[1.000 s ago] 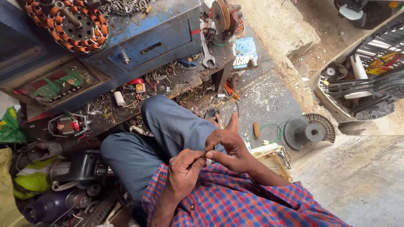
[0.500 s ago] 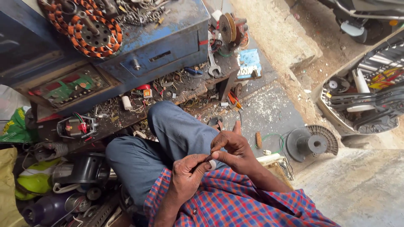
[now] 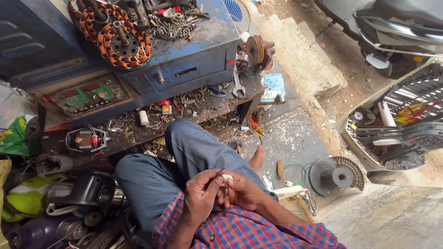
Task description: The person strips the ends of wires on a capacitor by hand and then twists them onto the terminals of a motor armature. They use a screwdriver to secure the connections and wrap the wires around the armature's commutator.
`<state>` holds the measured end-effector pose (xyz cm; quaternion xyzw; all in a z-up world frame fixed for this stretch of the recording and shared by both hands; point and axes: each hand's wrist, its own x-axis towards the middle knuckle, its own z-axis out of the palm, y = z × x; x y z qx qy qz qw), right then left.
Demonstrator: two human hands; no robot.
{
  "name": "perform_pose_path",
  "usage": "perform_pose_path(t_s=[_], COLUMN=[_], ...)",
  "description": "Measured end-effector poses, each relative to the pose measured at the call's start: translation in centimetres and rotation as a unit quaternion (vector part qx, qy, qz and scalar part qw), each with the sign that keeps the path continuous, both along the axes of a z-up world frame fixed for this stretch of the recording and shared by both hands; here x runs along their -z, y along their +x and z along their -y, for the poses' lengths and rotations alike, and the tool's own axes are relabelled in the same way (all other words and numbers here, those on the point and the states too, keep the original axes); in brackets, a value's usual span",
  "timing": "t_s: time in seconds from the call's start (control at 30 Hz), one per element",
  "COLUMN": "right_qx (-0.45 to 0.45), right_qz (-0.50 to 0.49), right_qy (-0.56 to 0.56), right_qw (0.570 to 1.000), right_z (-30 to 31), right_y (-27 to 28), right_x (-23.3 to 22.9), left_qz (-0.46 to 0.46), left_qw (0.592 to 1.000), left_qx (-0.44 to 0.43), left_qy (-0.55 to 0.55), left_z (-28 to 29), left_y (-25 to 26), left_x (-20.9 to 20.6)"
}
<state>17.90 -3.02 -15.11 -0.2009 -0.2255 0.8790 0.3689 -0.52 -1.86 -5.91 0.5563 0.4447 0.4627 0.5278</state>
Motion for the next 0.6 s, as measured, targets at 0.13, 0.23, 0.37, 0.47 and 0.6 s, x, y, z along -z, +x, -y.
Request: perform_pose_path(t_s=[0.13, 0.23, 0.37, 0.47, 0.6], right_qx=[0.013, 0.003, 0.001, 0.006, 0.014], right_qz=[-0.141, -0.121, -0.101, -0.092, -0.097], right_qy=[-0.066, -0.037, -0.032, -0.034, -0.029], right_qw=[0.988, 0.992, 0.994, 0.995, 0.995], right_z=[-0.4, -0.7, -1.0, -0.8, -0.7], right_y=[-0.2, -0.7, -0.9, -0.9, -1.1], right_x=[2.9, 2.9, 3.0, 3.6, 3.4], left_qz=[-0.056, -0.035, -0.019, -0.024, -0.032], left_qw=[0.996, 0.997, 0.997, 0.996, 0.994], left_qx=[-0.032, -0.044, -0.054, -0.061, -0.072], left_qy=[0.065, 0.055, 0.058, 0.063, 0.075], left_z=[-0.3, -0.2, -0.5, -0.4, -0.4], left_y=[-0.5, -1.1, -1.3, -1.4, -1.4], left_x=[-0.2, 0.2, -0.3, -0.6, -0.9])
